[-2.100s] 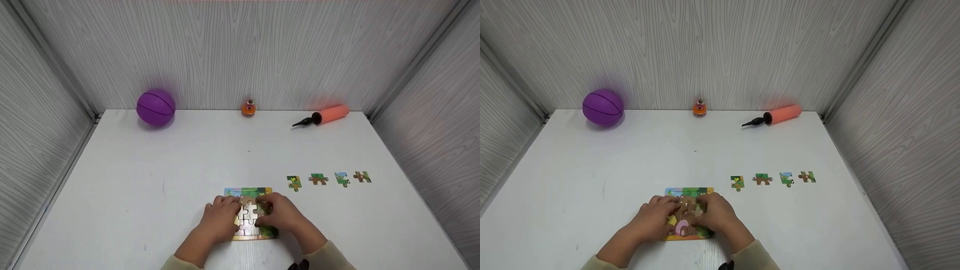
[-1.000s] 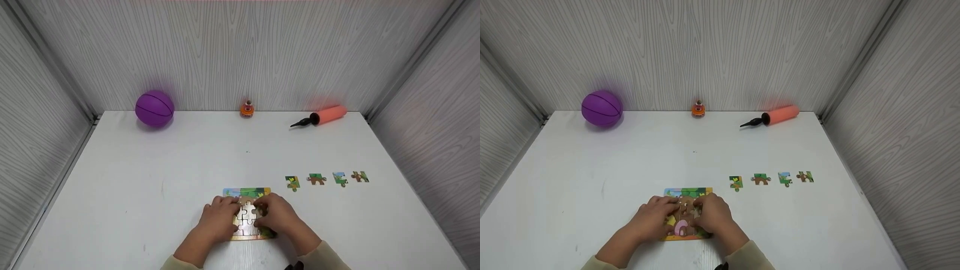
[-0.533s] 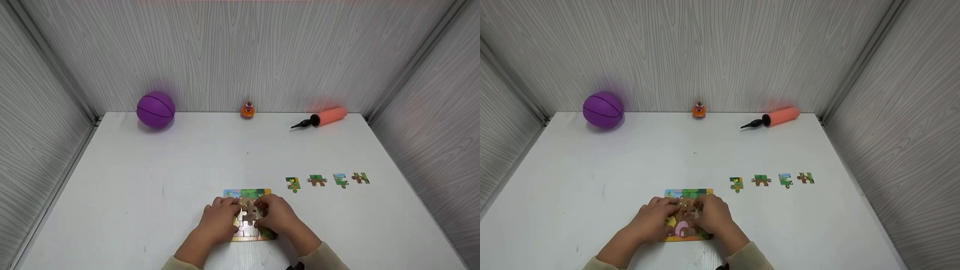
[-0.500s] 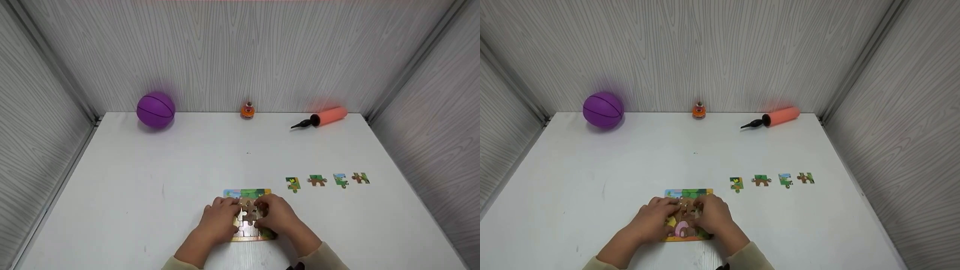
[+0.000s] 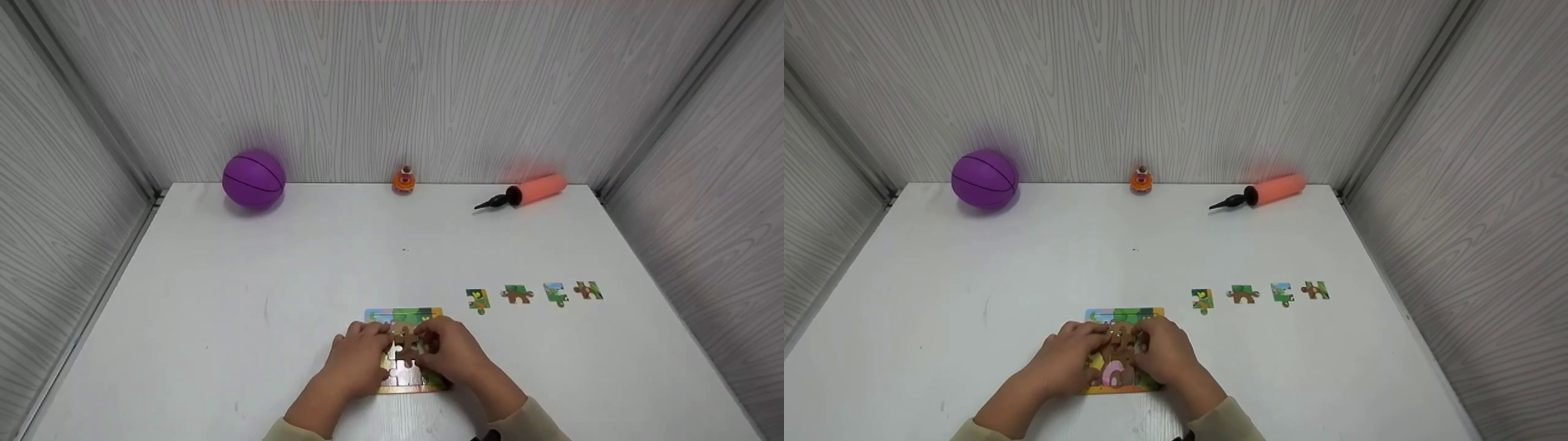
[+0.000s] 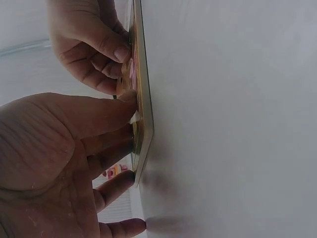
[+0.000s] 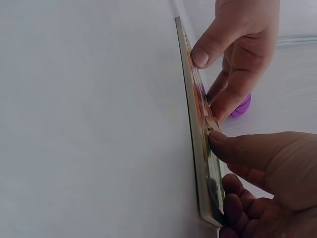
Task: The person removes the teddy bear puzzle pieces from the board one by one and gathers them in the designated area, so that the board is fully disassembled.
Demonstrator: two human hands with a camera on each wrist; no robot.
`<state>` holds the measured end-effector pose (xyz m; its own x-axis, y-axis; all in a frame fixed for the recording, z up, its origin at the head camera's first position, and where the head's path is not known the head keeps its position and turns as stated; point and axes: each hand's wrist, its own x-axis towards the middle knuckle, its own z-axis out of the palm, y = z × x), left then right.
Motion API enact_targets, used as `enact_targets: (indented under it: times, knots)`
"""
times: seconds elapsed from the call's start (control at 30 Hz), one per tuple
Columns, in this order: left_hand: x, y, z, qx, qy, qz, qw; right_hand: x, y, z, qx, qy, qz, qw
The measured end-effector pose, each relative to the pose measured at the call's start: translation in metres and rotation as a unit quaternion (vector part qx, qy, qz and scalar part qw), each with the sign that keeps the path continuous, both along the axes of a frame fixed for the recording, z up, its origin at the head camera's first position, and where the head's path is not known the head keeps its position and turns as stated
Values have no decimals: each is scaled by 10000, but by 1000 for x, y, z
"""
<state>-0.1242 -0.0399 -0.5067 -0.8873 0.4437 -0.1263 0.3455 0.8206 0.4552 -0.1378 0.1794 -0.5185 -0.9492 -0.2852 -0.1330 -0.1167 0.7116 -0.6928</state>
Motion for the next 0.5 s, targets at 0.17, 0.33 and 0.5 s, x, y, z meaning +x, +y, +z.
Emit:
enact_targets:
  times: [0.17,0.33,0.5]
  knots:
    - [0,0,1,16,-40,30,10000,-2,0,3,540,578,374,9962]
    - [0,1,0,34,-140,45,9999,-2,2,6,737,957,532,9912]
    - [0,1,-1,-4,-190,72,9998,0,8,7,566,1094,569,9907]
